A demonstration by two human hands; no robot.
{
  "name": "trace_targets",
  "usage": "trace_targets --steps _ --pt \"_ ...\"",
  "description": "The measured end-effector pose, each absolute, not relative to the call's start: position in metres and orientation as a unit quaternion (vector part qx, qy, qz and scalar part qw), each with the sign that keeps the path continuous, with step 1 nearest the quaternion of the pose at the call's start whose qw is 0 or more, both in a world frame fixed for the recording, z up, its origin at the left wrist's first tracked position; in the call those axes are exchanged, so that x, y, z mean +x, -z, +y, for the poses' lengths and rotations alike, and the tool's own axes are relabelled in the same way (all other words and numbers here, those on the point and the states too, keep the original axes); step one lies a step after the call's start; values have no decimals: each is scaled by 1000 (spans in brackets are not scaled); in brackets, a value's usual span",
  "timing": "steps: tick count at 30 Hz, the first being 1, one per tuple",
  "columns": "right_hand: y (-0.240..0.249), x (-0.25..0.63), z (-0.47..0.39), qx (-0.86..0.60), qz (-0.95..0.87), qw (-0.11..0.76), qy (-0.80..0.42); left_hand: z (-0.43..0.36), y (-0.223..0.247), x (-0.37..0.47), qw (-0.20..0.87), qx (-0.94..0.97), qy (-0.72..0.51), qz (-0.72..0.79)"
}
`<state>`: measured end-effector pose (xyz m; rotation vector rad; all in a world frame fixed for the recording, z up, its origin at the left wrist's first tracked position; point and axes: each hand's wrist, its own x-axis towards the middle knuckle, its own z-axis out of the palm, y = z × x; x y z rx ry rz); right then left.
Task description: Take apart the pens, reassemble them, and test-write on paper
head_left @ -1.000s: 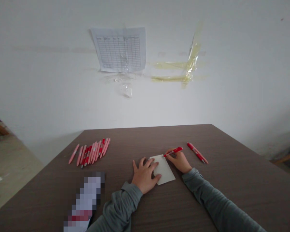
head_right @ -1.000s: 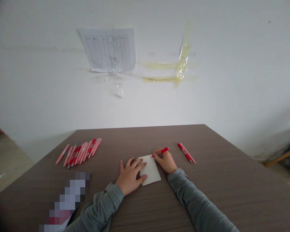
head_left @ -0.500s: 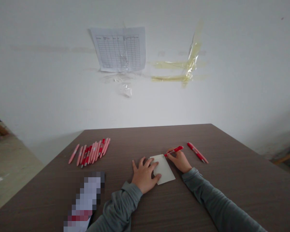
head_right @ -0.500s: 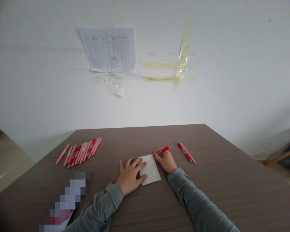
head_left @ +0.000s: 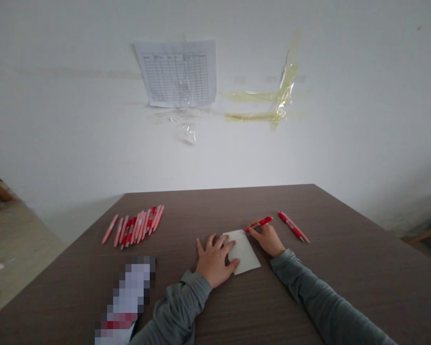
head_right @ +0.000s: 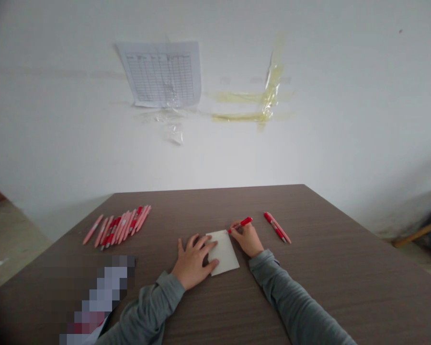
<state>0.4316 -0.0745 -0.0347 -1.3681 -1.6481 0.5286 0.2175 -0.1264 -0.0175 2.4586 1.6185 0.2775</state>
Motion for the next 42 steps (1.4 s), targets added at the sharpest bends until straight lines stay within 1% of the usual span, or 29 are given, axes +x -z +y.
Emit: trace_targets --steps 7,15,21,24,27,31,38,42 --pt "35 432 -74 -557 -658 457 -218 -126 17 216 93 830 -100 541" --pt "38 434 -73 -566 -656 456 -206 -127 14 218 90 827 -75 549" --pt "39 435 -72 -564 -654 458 -211 -127 17 217 94 828 -91 545" --pt "44 438 -68 -542 -632 497 -247 -127 16 217 93 828 -85 546" --pt "48 442 -63 -507 -572 564 -314 -128 14 218 89 829 -78 547" --pt "49 450 -60 -488 -506 618 -352 -128 15 217 91 829 -83 545" --pt "44 454 -62 -466 -465 637 -401 -127 18 215 91 834 -98 536" --pt "39 456 -63 -416 -405 662 -474 -127 17 215 90 832 -85 540"
